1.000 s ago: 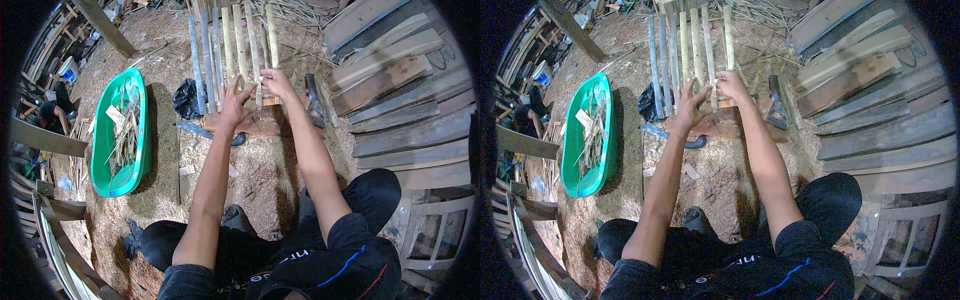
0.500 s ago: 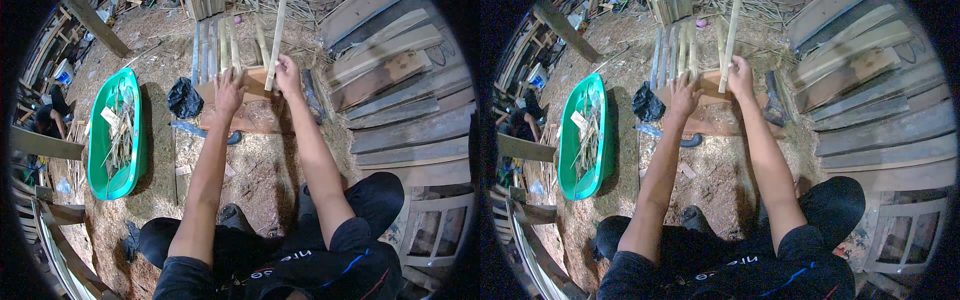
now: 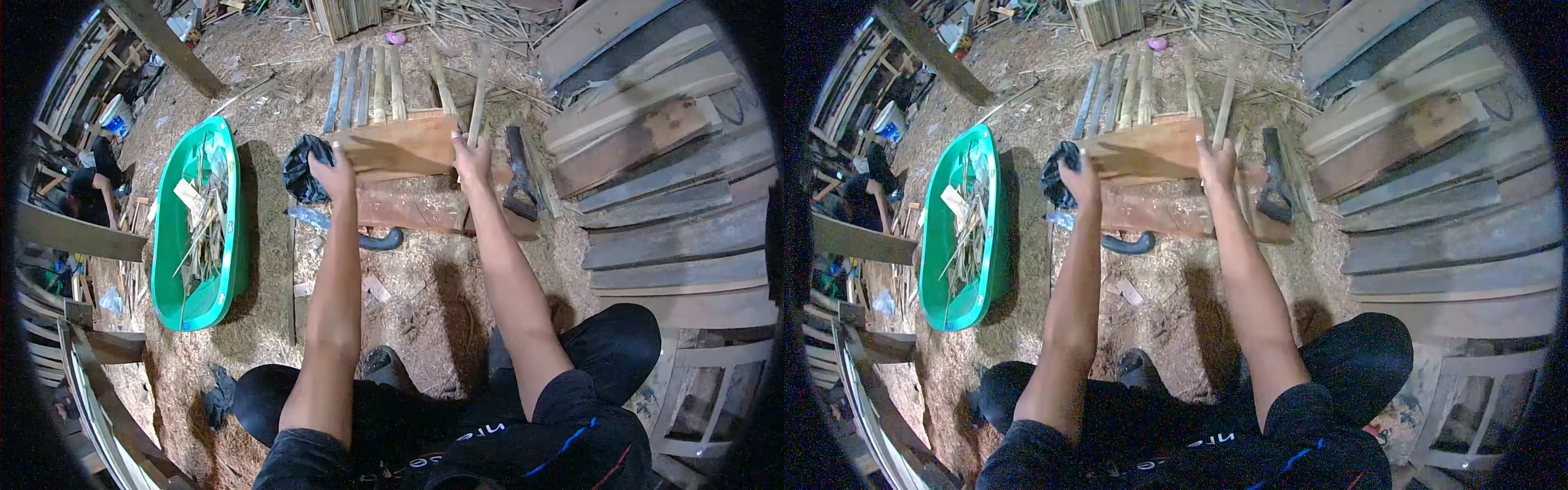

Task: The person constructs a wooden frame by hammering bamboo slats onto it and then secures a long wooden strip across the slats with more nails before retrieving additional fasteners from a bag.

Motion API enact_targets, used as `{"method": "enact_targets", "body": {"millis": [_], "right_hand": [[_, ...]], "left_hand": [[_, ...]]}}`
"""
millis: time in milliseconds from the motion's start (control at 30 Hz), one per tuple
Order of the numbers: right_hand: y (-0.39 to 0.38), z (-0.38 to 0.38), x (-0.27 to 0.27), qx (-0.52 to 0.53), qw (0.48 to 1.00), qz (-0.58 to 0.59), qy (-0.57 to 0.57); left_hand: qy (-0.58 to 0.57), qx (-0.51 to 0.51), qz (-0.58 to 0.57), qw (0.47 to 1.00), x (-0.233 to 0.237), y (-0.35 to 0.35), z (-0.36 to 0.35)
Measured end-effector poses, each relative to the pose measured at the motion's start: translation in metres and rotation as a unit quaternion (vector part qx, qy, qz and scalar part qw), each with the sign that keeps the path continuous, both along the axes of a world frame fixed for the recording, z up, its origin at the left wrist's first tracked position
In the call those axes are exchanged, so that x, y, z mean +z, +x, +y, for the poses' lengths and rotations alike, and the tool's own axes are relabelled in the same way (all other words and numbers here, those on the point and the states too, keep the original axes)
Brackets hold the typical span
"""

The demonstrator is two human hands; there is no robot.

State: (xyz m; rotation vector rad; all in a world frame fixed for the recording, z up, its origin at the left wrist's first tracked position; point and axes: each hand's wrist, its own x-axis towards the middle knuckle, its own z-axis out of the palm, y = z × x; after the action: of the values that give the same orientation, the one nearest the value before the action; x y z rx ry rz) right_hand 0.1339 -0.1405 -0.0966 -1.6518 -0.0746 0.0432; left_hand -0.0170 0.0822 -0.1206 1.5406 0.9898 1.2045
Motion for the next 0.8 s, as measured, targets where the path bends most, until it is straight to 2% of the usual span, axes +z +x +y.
{"method": "enact_targets", "body": {"millis": [67,100,133,167,200,267,300,367,400,467,500,567,600,700,767,800], "right_hand": [[0.010,0.009,-0.014,-0.022,0.997,-0.058,-0.048],[0.014,0.013,-0.020,-0.033,0.993,-0.087,-0.073],[0.005,0.013,-0.005,-0.018,0.998,-0.027,-0.060],[0.003,0.014,-0.008,-0.012,0.998,-0.027,-0.051],[0.003,0.016,-0.011,-0.006,0.999,-0.026,-0.042],[0.009,0.016,-0.016,-0.006,0.997,-0.021,-0.068],[0.009,0.017,-0.011,-0.002,0.999,-0.024,-0.044],[0.010,0.019,-0.003,0.003,1.000,-0.027,0.004],[0.026,0.018,-0.019,0.011,0.999,-0.041,-0.001],[0.036,0.017,-0.019,0.069,0.995,0.024,0.062],[0.033,0.018,-0.007,0.106,0.984,0.056,0.135],[0.031,0.020,-0.005,0.122,0.978,0.114,0.122],[0.031,0.021,-0.007,0.132,0.974,0.143,0.113],[0.015,0.028,-0.019,0.063,0.994,0.074,0.055],[0.002,0.028,-0.023,-0.011,0.999,-0.041,0.017],[-0.002,0.025,-0.024,-0.041,0.992,-0.114,-0.022]], "left_hand": [[-0.224,-0.112,-0.134,0.959,0.000,0.002,0.018],[-0.195,-0.130,-0.102,0.967,0.014,0.000,0.008],[-0.166,-0.148,-0.069,0.972,0.026,0.001,-0.006],[-0.137,-0.166,-0.036,0.976,0.031,0.007,-0.014],[-0.120,-0.103,-0.011,0.987,0.027,0.014,-0.017],[-0.140,-0.101,-0.008,0.985,0.022,0.020,-0.010],[-0.152,-0.100,-0.005,0.983,0.022,0.020,-0.009],[-0.142,-0.163,-0.078,0.973,0.021,0.028,-0.004],[-0.143,-0.190,-0.097,0.966,0.034,0.029,-0.006],[-0.141,-0.214,-0.101,0.961,0.026,0.042,0.009],[-0.113,-0.249,-0.115,0.955,0.046,0.043,0.006],[-0.053,-0.224,-0.049,0.972,0.045,0.054,0.013],[-0.076,-0.233,-0.058,0.968,0.039,0.054,0.016],[-0.120,-0.253,-0.072,0.957,0.010,0.043,0.024],[-0.120,-0.264,-0.062,0.955,-0.025,0.028,0.027],[-0.125,-0.251,0.044,0.959,-0.025,0.014,0.020]]}}
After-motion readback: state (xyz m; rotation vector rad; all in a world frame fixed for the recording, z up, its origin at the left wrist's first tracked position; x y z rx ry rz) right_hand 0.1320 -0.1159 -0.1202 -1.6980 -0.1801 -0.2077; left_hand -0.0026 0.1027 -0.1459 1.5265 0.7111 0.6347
